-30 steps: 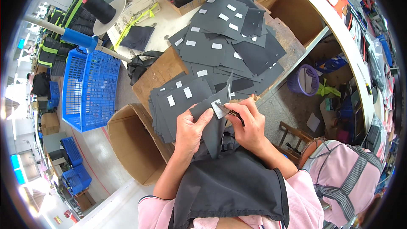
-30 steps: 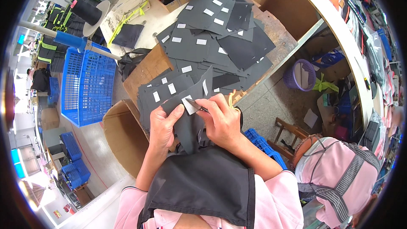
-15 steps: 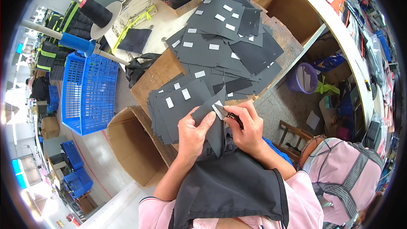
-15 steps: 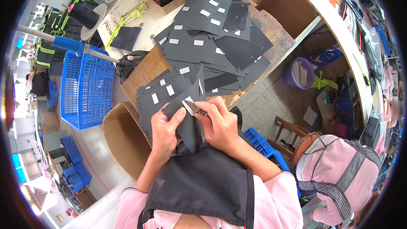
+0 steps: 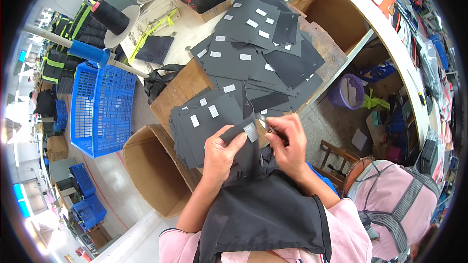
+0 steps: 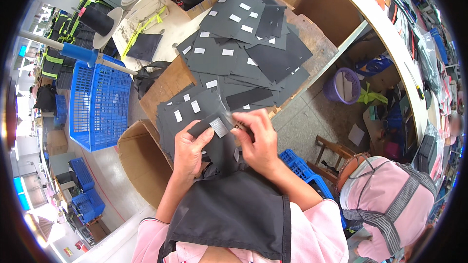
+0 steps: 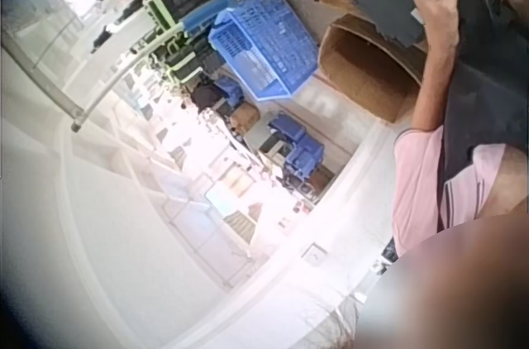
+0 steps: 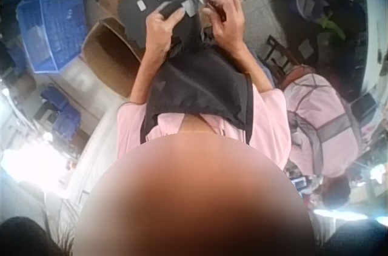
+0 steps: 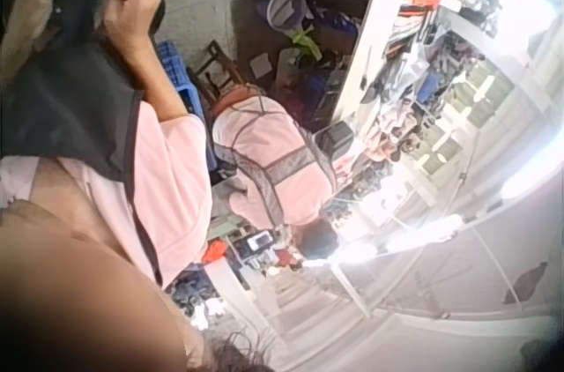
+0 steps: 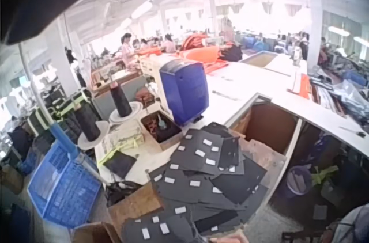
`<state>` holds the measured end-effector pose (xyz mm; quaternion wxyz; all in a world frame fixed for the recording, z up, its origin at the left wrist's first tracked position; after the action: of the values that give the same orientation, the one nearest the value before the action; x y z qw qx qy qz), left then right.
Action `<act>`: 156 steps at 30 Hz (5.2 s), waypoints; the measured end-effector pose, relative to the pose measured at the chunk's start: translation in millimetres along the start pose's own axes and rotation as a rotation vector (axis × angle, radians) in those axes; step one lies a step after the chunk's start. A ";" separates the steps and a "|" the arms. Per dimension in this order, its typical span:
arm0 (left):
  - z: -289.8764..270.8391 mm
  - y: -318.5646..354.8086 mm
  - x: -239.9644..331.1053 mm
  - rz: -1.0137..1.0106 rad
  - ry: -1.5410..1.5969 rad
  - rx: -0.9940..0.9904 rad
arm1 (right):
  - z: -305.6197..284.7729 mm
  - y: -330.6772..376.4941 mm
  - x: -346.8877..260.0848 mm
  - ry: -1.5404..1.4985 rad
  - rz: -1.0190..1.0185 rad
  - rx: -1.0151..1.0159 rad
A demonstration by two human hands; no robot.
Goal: The person is inspecting and trimming small fabric components (possibly for a garment or bag) using snips at a manufacturing workbench.
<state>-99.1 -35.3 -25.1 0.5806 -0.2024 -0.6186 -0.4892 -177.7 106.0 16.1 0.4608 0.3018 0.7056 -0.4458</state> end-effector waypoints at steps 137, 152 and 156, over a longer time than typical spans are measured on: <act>17.3 -29.5 -15.4 -0.304 -0.021 -0.347 | -8.9 -29.0 65.0 -0.363 0.478 -0.263; 11.3 -17.8 9.8 -0.135 -0.170 -0.223 | -4.0 -16.0 -14.1 0.366 -0.202 -0.258; 12.2 -17.6 8.4 -0.138 -0.175 -0.306 | -3.9 -19.4 -27.0 0.406 -0.348 -0.338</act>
<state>-121.9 -35.5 -22.0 0.4518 -0.2874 -0.5976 -0.5968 -184.8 101.0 48.4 0.2708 0.1786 0.8883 -0.3251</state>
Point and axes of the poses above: each hand's wrist, its own y-axis away from the middle knuckle, its own z-axis out of the palm, x = y × z, the point moved 9 cm from there along -y, towards the middle knuckle, and after that the axes turned 8 degrees about -y, right-handed, at the moved point
